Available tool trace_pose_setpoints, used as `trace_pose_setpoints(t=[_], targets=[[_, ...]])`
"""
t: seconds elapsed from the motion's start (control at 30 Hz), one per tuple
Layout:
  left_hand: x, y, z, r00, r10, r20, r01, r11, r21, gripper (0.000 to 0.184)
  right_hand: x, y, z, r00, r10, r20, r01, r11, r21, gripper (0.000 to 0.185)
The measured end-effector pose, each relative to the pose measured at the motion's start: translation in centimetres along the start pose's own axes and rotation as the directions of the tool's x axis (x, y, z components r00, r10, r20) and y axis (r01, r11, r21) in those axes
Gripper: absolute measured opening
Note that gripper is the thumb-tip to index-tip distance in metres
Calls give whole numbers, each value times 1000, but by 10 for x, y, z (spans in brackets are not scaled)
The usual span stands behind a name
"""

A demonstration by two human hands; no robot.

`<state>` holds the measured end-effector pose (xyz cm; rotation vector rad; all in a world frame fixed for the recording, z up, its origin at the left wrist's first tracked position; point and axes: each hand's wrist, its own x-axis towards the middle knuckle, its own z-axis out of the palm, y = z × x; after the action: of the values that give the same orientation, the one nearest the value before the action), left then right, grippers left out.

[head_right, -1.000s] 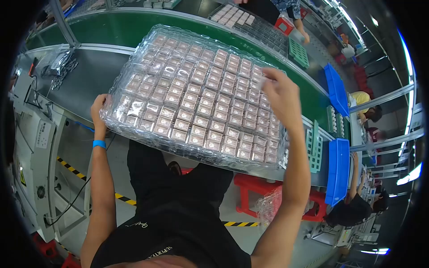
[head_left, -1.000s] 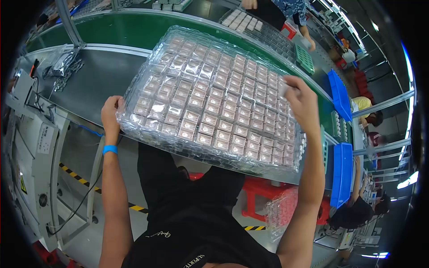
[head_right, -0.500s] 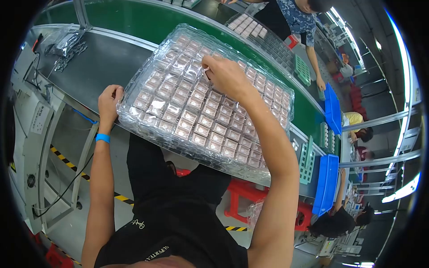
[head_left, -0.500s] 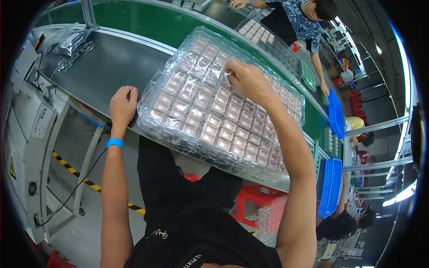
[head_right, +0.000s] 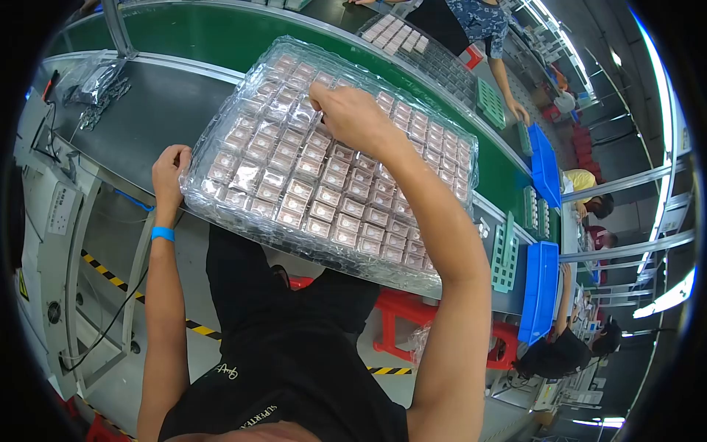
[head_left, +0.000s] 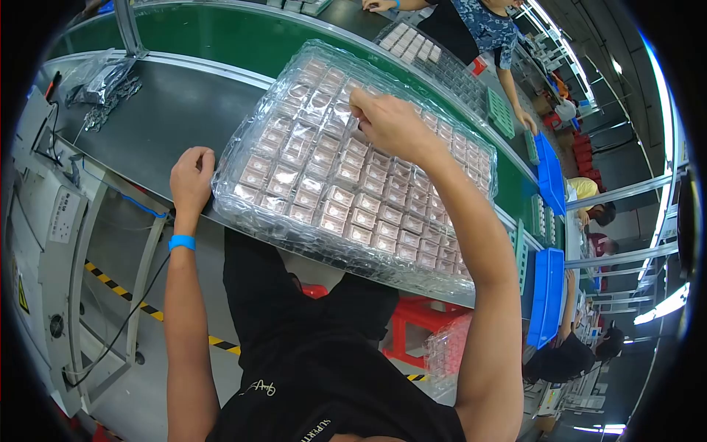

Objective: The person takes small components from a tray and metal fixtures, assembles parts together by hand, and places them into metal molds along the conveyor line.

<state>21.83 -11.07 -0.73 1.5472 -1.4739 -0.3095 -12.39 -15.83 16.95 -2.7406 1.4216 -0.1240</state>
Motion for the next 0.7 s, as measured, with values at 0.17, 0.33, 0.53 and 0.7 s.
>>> trace_pose_setpoints(t=[0.17, 0.33, 0.53, 0.7], targets=[[0, 0, 2, 1000, 12, -12, -12, 1000, 3, 21, -3, 18, 8, 999, -38, -23, 41, 988, 151, 16], [-1, 1, 0, 1000, -1, -6, 1, 1000, -6, 20, -11, 21, -18, 979, 199, -30, -174, 912, 372, 21], [0, 0, 2, 1000, 3, -11, -3, 1000, -7, 20, -30, 28, -12, 961, 266, -77, -77, 525, 847, 25], [0, 1, 1, 1000, 6, -6, -6, 1000, 5, 20, -36, 28, -15, 949, 301, -96, -116, 615, 780, 36]])
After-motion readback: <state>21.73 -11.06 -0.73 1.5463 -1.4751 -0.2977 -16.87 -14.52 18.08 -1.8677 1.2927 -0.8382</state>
